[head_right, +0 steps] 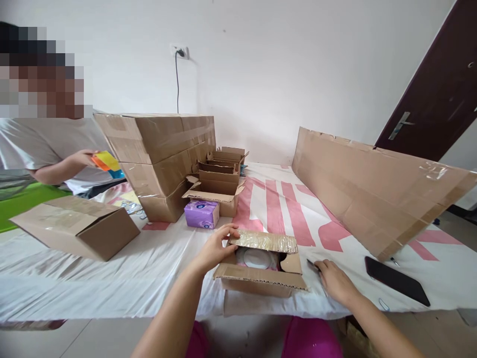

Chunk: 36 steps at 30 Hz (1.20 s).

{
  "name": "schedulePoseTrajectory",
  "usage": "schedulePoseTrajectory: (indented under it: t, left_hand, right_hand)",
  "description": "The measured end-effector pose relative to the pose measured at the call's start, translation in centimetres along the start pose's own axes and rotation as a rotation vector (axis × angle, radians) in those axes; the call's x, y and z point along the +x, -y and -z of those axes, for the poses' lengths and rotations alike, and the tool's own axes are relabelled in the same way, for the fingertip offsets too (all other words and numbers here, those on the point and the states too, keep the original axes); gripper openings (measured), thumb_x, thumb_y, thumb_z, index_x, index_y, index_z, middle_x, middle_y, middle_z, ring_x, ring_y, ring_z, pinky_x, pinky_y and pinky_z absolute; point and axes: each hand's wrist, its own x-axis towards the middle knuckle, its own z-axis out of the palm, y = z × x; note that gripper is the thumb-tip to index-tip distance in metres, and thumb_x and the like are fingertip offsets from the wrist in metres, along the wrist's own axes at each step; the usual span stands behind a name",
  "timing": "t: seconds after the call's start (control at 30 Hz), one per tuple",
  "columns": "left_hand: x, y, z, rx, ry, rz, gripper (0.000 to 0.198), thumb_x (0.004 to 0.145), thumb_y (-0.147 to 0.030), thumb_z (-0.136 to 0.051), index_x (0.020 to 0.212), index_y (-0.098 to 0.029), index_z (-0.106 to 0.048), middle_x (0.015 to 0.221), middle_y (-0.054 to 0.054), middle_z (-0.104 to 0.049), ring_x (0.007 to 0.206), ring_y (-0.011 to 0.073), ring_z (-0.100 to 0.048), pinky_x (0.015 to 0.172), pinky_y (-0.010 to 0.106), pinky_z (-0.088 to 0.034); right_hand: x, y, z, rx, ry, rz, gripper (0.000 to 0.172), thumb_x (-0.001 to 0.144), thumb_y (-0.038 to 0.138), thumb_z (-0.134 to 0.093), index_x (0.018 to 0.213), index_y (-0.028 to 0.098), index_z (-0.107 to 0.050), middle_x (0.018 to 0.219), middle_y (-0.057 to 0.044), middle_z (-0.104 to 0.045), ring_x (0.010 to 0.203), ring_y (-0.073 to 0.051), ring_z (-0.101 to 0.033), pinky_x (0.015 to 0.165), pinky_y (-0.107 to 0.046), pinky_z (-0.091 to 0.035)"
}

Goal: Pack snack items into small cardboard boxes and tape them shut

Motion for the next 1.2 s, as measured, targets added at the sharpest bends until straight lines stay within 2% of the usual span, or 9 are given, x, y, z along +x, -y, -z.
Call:
schedulePoseTrajectory:
  t: [0.13,0.2,0.3,0.43,0.53,0.67,0.87,1.03,1.2]
  left_hand:
    - [0.1,0.2,-0.1,-0.016,-0.003,0.000,0.028,0.061,0.001,-0.054,0.081,-0.018,-0.059,0.114,0.007,-0.059,0.104,0.0202,-0.059,0.090,0.033,-0.046]
    - [0.1,0.2,-0.2,-0.013,-0.003,-0.013,0.031,0.059,0.003,-0.051,0.081,-0.018,-0.059,0.112,0.006,-0.059,0.102,0.0191,-0.059,0.088,0.032,-0.046]
    - [0.2,0.2,-0.2,-0.014,0.002,-0.024,0.034,0.057,0.004,-0.047,0.081,-0.018,-0.059,0.108,0.005,-0.058,0.100,0.0179,-0.058,0.085,0.030,-0.046]
    - [0.3,0.2,-0.2,-0.011,0.014,-0.034,0.032,0.059,0.002,-0.048,0.080,-0.019,-0.058,0.102,0.003,-0.057,0.095,0.0169,-0.057,0.081,0.028,-0.046]
    - [0.4,0.2,-0.2,-0.008,0.023,-0.036,0.030,0.059,0.002,-0.051,0.080,-0.019,-0.058,0.099,0.002,-0.058,0.094,0.0167,-0.056,0.080,0.028,-0.045]
    - [0.5,0.4,-0.3,-0.011,0.007,-0.022,0.029,0.059,0.002,-0.052,0.079,-0.019,-0.058,0.097,0.002,-0.058,0.094,0.0168,-0.056,0.081,0.028,-0.045]
    - [0.6,0.5,-0.6,-0.012,-0.027,-0.009,0.027,0.059,0.001,-0.054,0.076,-0.019,-0.057,0.092,0.000,-0.058,0.090,0.0161,-0.056,0.082,0.029,-0.045]
    - [0.6,0.4,-0.7,-0.017,-0.051,-0.007,0.025,0.060,0.001,-0.055,0.075,-0.018,-0.057,0.091,0.000,-0.058,0.090,0.0160,-0.056,0.083,0.029,-0.046]
    - [0.5,0.3,-0.6,-0.032,-0.046,0.029,0.028,0.057,0.002,-0.054,0.076,-0.018,-0.058,0.096,0.001,-0.059,0.092,0.0162,-0.057,0.083,0.029,-0.047]
  right_hand:
    - [2.1,1.7,3.4,0.201,-0.196,-0.167,0.045,0.086,0.027,-0.031,0.125,0.016,-0.050,0.099,-0.012,-0.068,0.087,-0.024,-0.065,0.081,-0.039,-0.050]
    - [2.9,4.1,5.9,0.384,-0.232,-0.130,0.046,0.091,0.036,-0.029,0.130,0.019,-0.046,0.088,-0.007,-0.068,0.070,-0.019,-0.065,0.071,-0.035,-0.053]
    - [3.9,9.0,9.5,0.528,-0.039,0.106,0.044,0.091,0.043,-0.037,0.126,0.022,-0.053,0.101,-0.006,-0.068,0.078,-0.017,-0.066,0.073,-0.033,-0.053]
    - [5.3,15.1,12.0,0.314,0.100,0.231,0.036,0.091,0.029,-0.039,0.120,0.026,-0.061,0.121,-0.004,-0.065,0.108,-0.021,-0.060,0.092,-0.036,-0.046]
    - [6.2,17.7,11.9,0.153,0.101,0.255,0.040,0.089,0.021,-0.040,0.124,0.027,-0.059,0.122,-0.005,-0.064,0.111,-0.023,-0.059,0.094,-0.037,-0.043]
    - [6.6,19.3,11.1,-0.001,0.081,0.198,0.039,0.089,0.021,-0.040,0.120,0.029,-0.063,0.109,-0.008,-0.066,0.096,-0.023,-0.064,0.083,-0.034,-0.045]
    - [6.3,19.8,10.3,0.025,0.025,0.133,0.039,0.090,0.019,-0.039,0.119,0.026,-0.064,0.110,-0.008,-0.065,0.099,-0.021,-0.062,0.083,-0.030,-0.043]
    - [6.2,20.5,9.3,0.107,0.069,0.117,0.036,0.090,0.022,-0.043,0.117,0.029,-0.065,0.111,-0.006,-0.063,0.098,-0.020,-0.062,0.083,-0.029,-0.043]
    - [6.2,20.6,9.7,0.017,0.008,0.142,0.036,0.092,0.025,-0.040,0.118,0.030,-0.064,0.104,-0.005,-0.061,0.090,-0.018,-0.063,0.078,-0.027,-0.042]
